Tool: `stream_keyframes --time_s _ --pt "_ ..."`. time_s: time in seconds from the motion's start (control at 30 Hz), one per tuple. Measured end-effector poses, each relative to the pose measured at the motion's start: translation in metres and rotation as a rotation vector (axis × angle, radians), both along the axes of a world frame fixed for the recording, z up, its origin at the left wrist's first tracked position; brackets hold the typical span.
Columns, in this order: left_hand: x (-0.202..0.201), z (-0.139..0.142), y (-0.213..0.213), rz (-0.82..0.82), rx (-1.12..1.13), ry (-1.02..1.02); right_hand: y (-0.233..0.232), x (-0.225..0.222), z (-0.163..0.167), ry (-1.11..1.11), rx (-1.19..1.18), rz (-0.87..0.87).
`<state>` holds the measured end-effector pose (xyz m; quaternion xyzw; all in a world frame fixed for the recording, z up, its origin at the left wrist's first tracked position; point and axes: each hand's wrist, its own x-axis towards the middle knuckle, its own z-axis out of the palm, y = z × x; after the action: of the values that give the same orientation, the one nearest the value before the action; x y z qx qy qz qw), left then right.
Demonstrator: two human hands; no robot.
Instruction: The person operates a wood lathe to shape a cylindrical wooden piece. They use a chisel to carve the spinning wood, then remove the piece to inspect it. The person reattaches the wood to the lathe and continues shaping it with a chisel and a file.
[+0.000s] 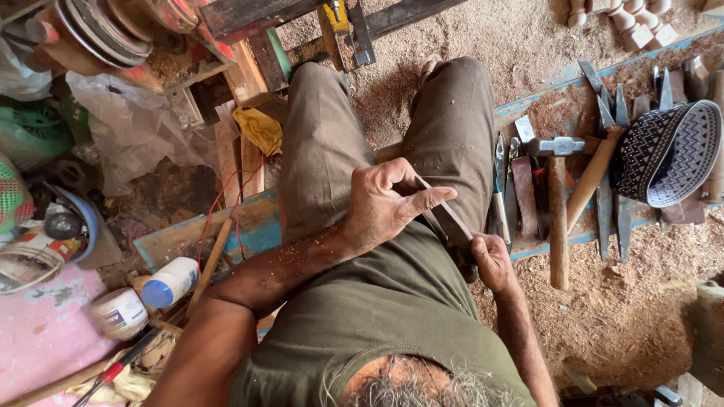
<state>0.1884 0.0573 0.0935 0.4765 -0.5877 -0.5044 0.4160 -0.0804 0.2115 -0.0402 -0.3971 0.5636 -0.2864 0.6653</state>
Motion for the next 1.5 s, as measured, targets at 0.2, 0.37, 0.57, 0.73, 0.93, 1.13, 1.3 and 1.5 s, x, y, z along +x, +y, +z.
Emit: stream_keyframes --time_s 0.2,0.37,0.57,0.73,0.93,1.13,1.3,1.5 --pt "0.002 -0.002 0.001 0.052 -0.137 -0.102 0.012 -0.009 -0.026 -0.013 -0.005 0.019" --pt "0.004 0.003 0.003 0.084 -0.099 -0.091 0.019 -0.021 -0.047 -0.161 0.176 0.062" --pt "0.004 0.009 0.0 0.079 -0.117 -0.141 0.02 -0.021 -0.045 -0.048 0.354 0.011" --pt "0.006 0.005 0.0 0.091 -0.131 -0.148 0.008 -0.014 -0.03 -0.098 0.372 0.072" --pt "0.009 -0.019 0.002 0.093 -0.128 -0.199 -0.002 -0.008 -0.02 -0.144 0.313 0.144" --pt "0.016 -0.023 -0.004 -0.026 0.023 0.113 -0.006 -0.005 -0.017 -0.262 0.385 0.092" --pt "0.025 0.001 -0.011 -0.291 0.117 0.324 -0.008 -0.007 -0.019 -0.317 0.516 -0.006" --pt "0.015 0.014 -0.012 -0.246 0.276 0.11 -0.003 -0.014 -0.029 -0.487 0.204 0.152"
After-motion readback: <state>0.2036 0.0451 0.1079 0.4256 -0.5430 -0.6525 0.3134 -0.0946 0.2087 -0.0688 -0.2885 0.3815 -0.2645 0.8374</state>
